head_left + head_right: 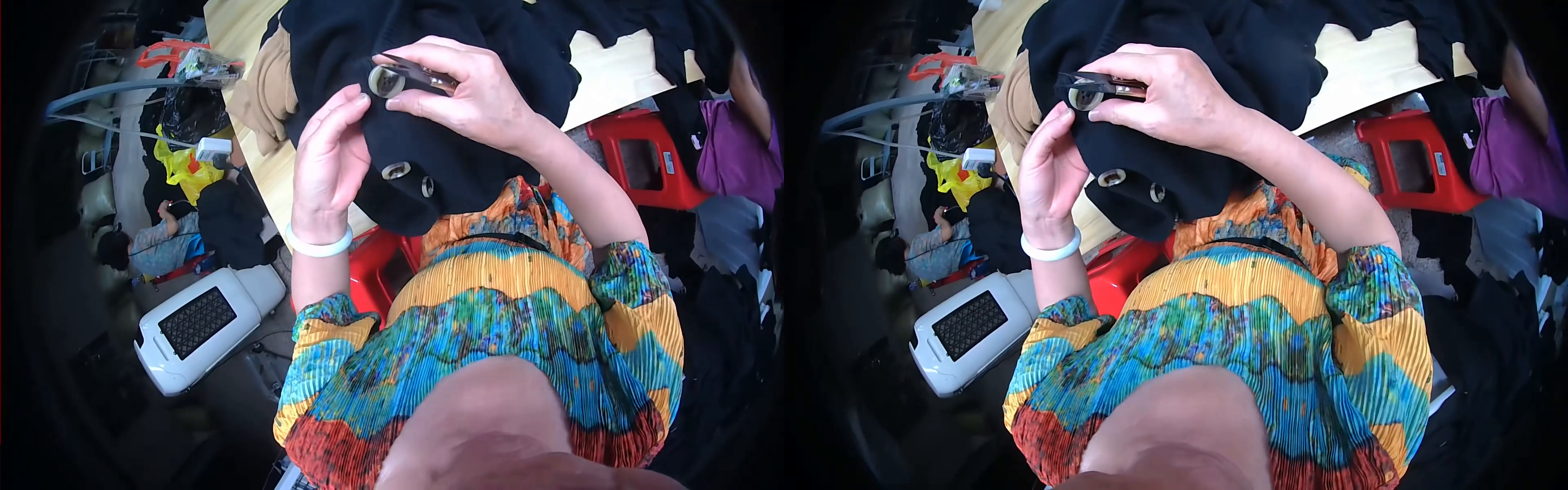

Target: Using a small trimming tool to remove buttons or fasteners from a black garment.

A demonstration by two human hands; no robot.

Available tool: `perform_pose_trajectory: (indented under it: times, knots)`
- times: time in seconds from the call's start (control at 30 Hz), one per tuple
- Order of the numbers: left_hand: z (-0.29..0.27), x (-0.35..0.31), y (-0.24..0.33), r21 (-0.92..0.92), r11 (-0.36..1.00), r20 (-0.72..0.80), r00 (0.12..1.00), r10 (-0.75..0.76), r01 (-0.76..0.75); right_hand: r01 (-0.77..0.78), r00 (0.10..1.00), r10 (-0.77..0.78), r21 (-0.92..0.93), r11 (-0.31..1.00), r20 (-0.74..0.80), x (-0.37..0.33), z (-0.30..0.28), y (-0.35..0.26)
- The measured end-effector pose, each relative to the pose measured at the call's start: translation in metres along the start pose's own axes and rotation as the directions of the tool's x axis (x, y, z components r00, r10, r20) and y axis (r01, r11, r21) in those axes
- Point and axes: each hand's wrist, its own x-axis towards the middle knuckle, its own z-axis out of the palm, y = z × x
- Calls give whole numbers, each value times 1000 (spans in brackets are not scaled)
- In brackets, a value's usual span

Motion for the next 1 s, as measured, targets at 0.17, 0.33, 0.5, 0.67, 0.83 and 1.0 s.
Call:
perform_pose_trajectory:
  times: [0.17, 0.33, 0.5, 0.67, 0.83, 1.0]
  knots:
    - [0, -1, 4, 365, 911, 106, 980, 166, -193, -30, 999, 30, -7, 1000, 22, 2, 2, -1]
    - [2, 3, -1, 59, 997, 144, 989, 29, -38, -108, 994, 106, 199, 974, 24, -2, 6, 5]
    - [-1, 5, -11, -107, 994, 123, 992, 29, -15, -15, 999, 16, 9, 1000, -35, -3, 6, 4]
    - [-9, 8, -3, -13, 1000, 167, 986, 21, -19, -26, 998, 18, -117, 993, -68, -6, 8, 6]
    - [-11, 9, -7, -273, 938, 214, 964, -157, 213, -15, 996, 11, -46, 999, -85, -3, 1, 7]
    - [-13, 7, -10, -410, 850, 409, 900, -152, 330, -327, 941, 335, 368, 870, 44, -6, -8, 1]
